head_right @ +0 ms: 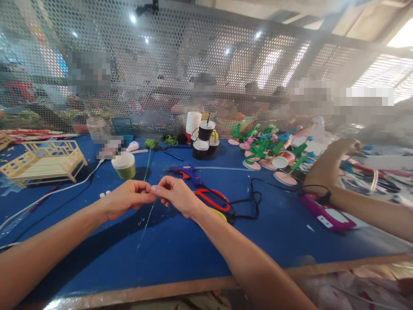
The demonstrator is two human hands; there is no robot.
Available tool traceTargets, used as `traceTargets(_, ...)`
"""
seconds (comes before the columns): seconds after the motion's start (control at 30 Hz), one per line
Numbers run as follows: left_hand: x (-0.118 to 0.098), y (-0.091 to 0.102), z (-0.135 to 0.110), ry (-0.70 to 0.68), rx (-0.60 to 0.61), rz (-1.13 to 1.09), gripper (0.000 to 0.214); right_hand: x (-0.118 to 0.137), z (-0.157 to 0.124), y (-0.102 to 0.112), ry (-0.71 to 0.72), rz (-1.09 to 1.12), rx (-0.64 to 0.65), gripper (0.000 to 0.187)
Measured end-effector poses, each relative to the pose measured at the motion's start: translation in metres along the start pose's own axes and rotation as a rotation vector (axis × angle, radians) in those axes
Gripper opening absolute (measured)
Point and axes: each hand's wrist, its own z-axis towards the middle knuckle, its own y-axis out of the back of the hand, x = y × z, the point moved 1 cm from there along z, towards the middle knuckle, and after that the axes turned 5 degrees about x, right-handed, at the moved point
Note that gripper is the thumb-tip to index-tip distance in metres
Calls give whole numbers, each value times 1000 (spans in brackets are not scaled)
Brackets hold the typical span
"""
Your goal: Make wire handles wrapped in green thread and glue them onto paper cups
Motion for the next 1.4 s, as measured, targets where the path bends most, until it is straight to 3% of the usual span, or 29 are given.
traceTargets(0.1,-1,-1,-1,6,-6,-16,19,-1,0,-2,-9,59,12,32)
traceTargets(0.33,-2,0,-2,55,51,-153,20,2,-1,0,-46,269,184,32)
traceTargets(0.5,-1,-1,-1,73,71,-166,23,1,0,0,-30,183,91,32)
traceTargets(0.87,-1,-4,-2,-17,-64,88,20,-3,1,-1,9,-7,-77,35)
traceTargets(1.13,0,-4,-1,29,18,-125,19,0,0,0,-3,159,102,34)
traceTargets(1.4,-1,-3,1,-1,10,-77,22,-1,1,2,3,49,17,34)
